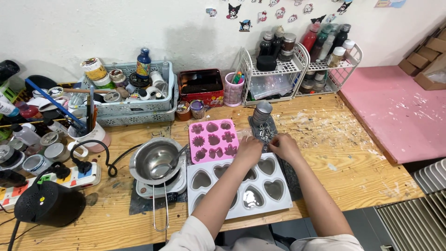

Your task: Placing candle wicks and stems into various silicone heart-shaped molds on a production workbench.

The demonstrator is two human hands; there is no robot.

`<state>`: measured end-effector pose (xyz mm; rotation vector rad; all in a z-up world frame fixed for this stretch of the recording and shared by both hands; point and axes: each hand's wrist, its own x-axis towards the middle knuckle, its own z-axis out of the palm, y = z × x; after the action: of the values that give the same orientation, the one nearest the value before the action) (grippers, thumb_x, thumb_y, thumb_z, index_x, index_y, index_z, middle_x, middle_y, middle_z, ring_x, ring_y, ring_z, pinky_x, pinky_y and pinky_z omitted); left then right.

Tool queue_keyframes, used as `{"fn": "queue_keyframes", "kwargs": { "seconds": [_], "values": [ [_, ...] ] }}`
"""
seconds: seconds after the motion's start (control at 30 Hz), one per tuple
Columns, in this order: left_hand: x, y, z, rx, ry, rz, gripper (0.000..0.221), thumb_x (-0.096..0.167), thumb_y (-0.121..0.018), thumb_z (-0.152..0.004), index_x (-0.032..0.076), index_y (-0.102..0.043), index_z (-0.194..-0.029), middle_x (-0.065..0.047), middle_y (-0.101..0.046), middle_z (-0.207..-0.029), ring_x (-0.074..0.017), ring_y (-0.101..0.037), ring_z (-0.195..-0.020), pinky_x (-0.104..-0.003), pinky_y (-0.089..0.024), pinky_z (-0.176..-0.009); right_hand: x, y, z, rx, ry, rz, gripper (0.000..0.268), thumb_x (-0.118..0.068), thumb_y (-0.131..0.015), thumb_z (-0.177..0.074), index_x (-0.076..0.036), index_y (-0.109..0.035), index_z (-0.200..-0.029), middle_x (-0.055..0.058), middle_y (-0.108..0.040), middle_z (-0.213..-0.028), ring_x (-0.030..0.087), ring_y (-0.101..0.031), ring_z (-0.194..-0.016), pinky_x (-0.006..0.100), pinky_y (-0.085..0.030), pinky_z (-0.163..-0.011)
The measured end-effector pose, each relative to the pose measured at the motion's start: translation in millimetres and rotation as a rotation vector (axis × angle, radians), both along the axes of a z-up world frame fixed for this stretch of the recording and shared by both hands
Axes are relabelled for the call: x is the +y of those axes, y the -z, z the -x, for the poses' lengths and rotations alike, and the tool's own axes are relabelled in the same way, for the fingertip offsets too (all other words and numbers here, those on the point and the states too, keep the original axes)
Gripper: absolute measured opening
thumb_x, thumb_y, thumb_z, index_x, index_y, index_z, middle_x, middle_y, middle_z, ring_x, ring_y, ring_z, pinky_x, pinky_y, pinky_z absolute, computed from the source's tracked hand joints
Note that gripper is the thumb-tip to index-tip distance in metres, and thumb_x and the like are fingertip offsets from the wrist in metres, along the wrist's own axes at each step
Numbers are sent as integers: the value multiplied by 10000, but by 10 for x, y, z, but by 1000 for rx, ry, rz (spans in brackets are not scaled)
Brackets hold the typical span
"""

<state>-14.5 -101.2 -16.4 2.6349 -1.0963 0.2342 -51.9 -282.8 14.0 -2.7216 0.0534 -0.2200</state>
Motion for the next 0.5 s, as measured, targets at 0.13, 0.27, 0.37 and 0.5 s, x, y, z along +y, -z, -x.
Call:
{"fn": "queue_keyframes", "kwargs": {
  "seconds": [0.13, 0.27, 0.37, 0.5],
  "values": [
    [49, -56, 43, -34, 2, 82, 254, 102, -584, -850, 50, -740, -1043, -124, -717, -1116, -311, -598, -1196, -535, -366, -1113, 42, -48, 19, -17, -29, -20, 174, -227, -801, -788, -78, -777, -873, 111, -743, -932, 299, -696, -926, 434, -560, -844],
    [116, -158, 110, -8, -11, 108, 263, 112, -595, -851, 48, -729, -1069, -119, -710, -1141, -305, -596, -1214, -525, -358, -1124, 52, -27, -3, -79, -74, 33, 164, -217, -810, -776, -69, -788, -843, 125, -743, -916, 323, -687, -908, 448, -552, -800],
    [193, -334, 208, 10, -10, 135, 270, 134, -612, -861, 32, -711, -1090, -128, -701, -1152, -309, -596, -1211, -492, -384, -1100, 58, -60, -2, -54, -55, -37, 166, -216, -786, -819, -64, -772, -883, 126, -754, -938, 301, -720, -889, 418, -564, -801],
    [337, -610, 419, 82, -12, 394, 398, 162, -652, -894, 14, -662, -1263, -171, -676, -1163, -368, -590, -1137, -479, -433, -1013, 221, -348, 202, -80, -77, -218, 182, -154, -752, -867, -39, -725, -1005, 133, -755, -963, 260, -739, -874, 374, -569, -795]
  ]
}}
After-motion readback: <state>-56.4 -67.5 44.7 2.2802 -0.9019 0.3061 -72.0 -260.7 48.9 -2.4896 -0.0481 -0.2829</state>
